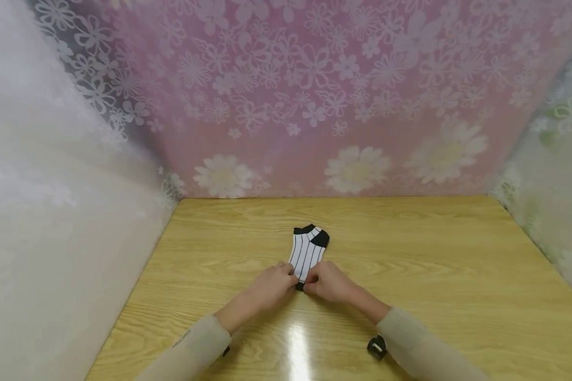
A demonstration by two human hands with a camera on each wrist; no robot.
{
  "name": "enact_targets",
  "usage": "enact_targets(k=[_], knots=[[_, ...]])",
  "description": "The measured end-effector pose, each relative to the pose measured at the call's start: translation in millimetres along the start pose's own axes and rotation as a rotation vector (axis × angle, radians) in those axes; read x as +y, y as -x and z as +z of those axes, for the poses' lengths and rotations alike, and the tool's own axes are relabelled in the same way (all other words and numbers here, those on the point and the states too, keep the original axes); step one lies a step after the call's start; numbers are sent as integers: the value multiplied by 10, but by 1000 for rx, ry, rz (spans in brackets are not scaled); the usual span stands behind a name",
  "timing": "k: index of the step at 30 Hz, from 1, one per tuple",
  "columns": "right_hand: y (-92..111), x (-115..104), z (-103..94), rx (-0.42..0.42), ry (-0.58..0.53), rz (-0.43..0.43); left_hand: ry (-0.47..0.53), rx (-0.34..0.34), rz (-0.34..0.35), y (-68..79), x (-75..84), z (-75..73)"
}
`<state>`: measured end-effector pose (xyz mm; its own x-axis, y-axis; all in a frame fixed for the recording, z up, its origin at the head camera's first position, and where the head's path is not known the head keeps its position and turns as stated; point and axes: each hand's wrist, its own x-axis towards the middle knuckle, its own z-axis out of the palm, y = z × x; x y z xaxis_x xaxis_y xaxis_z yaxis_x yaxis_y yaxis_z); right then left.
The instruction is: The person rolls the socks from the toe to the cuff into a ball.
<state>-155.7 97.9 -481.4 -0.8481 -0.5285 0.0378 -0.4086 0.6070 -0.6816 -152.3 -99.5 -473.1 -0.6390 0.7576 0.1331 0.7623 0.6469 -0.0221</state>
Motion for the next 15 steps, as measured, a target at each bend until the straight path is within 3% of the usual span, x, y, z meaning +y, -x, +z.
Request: enact_targets(k=[4, 8, 12, 15], knots=[[-13, -6, -17, 15, -56, 20, 116, 11, -41, -12, -49, 19], [0, -1, -13, 23, -57, 29, 207, -48, -69, -56, -92, 9], [35, -46, 9, 52, 79, 17, 264, -105, -75, -121, -107, -11], [70, -111, 28, 80, 220, -23, 369, -144, -113, -162, -107, -30]])
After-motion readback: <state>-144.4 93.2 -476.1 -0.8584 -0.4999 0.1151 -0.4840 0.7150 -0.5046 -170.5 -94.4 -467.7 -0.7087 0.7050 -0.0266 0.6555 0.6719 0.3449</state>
